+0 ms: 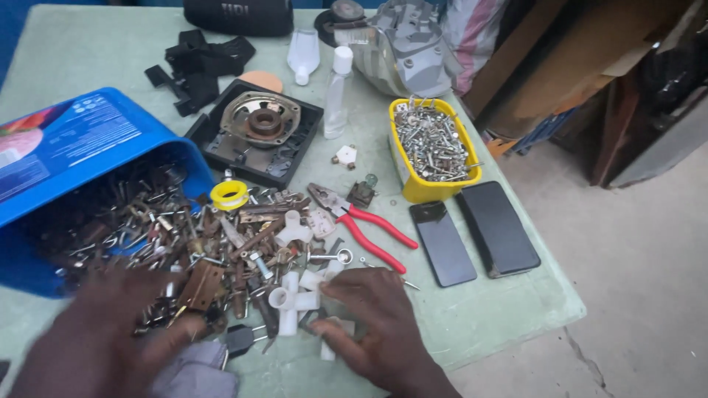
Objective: The person assembles small white plastic components by inserting metal pins into them. They repeatedly reach into a blue container to retrieve pins and other hardware, then manipulate the plastic pieces on a cluttered work surface.
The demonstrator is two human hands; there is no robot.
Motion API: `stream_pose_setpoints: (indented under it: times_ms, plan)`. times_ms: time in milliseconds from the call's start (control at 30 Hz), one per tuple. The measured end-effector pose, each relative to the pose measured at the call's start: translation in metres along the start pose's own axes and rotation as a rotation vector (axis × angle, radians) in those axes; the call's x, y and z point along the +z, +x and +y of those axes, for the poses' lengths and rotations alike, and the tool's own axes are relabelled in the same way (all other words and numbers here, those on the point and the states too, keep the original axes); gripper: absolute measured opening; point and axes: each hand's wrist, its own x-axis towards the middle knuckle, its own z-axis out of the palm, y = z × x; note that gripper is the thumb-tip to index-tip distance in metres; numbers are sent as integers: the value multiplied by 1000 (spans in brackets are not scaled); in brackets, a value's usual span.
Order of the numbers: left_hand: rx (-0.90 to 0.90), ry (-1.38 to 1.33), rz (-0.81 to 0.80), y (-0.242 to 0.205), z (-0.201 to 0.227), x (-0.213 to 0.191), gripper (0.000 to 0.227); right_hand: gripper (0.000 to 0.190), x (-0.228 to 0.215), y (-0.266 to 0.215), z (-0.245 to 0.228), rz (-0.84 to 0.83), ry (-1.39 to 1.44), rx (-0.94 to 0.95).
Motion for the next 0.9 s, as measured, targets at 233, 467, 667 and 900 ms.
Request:
stream_pose_setpoints:
  times_ms: [233,467,667,900]
  plan:
    - [248,-168,77,-61,19,21,97,51,44,-9,25,-179,15,-111]
    - [180,-267,109,-85,35,0,25,19,30,13,2,-167,-216,-146]
    - [334,-288,364,-87,26,9,27,11,2,27,2,-36,-152,-164]
    - [222,-199,311,-76,10,45,54,15,-60,70,117,206,-517,-33]
